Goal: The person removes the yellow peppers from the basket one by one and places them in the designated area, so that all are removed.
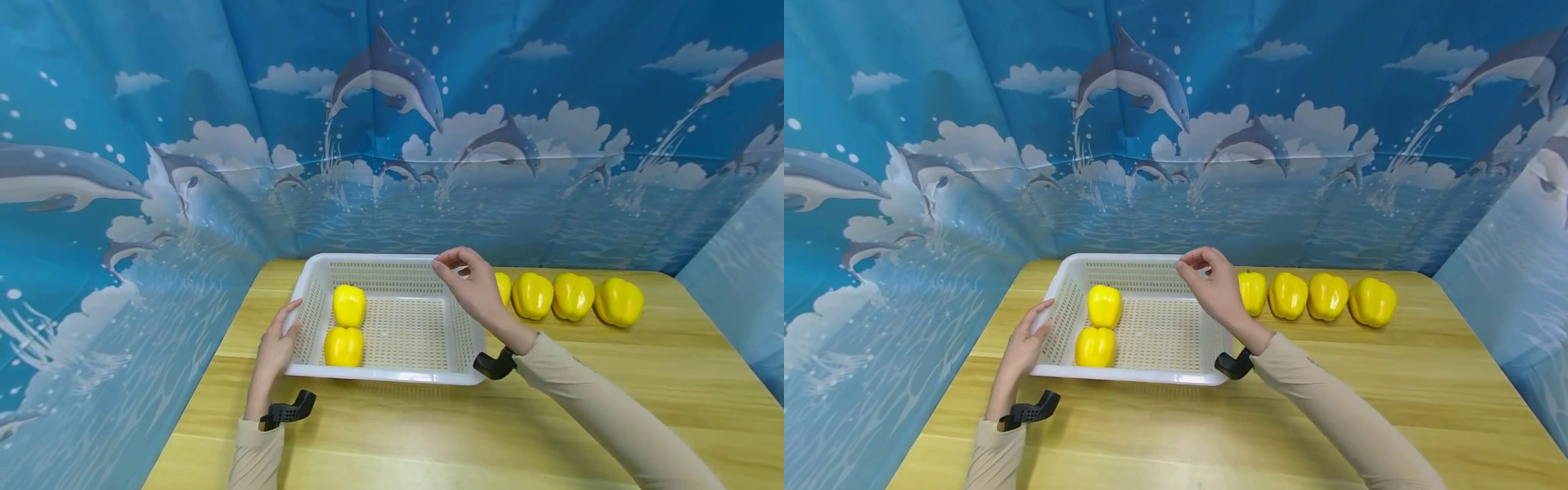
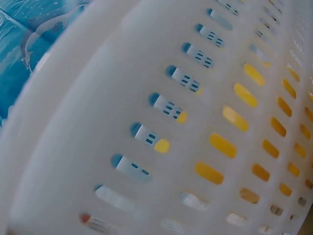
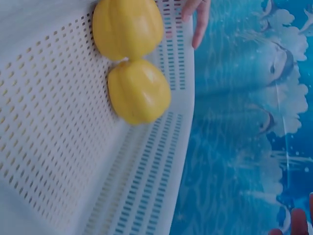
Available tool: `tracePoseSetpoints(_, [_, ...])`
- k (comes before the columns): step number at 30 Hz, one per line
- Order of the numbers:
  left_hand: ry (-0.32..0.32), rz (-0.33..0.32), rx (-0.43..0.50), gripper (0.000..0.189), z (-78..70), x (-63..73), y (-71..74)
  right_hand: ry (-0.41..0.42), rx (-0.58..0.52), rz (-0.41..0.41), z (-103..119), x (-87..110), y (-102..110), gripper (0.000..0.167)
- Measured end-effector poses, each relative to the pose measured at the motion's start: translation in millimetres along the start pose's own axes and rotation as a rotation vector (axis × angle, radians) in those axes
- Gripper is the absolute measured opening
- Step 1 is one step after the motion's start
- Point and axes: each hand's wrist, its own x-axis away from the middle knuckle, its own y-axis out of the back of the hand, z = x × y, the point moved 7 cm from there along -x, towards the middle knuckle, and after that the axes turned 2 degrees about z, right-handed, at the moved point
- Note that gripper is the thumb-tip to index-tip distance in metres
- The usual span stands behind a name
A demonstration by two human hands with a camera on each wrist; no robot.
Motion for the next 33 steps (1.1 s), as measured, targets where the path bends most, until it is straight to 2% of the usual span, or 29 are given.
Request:
tracePoseSetpoints(5, [0.005, -0.002, 0.003, 0.044, -0.4, 0.2, 1.1, -0.039, 0.012, 0.104, -1, -9.9, -36, 0.017])
tracePoseSetpoints(9, [0.008, -0.003, 0.005, 0.044, -0.3, 0.5, 2.1, -0.096, 0.06, 0.187, -10, -17.0, -65, 0.02])
tracePoseSetpoints(17, [0.003, -0.008, -0.004, 0.043, 0.7, 0.5, 3.3, -0.239, 0.119, 0.336, -31, -29.7, -116, 0.048])
tracePoseSetpoints(21, [0.003, -0.005, -0.002, 0.043, 0.5, 0.5, 2.5, -0.293, 0.186, 0.389, -40, -33.4, -136, 0.062])
tracePoseSetpoints(33, [-0.005, -0.01, 0.004, 0.043, -0.1, -0.6, -0.1, -0.325, 0.342, 0.507, -48, -34.7, -182, 0.082])
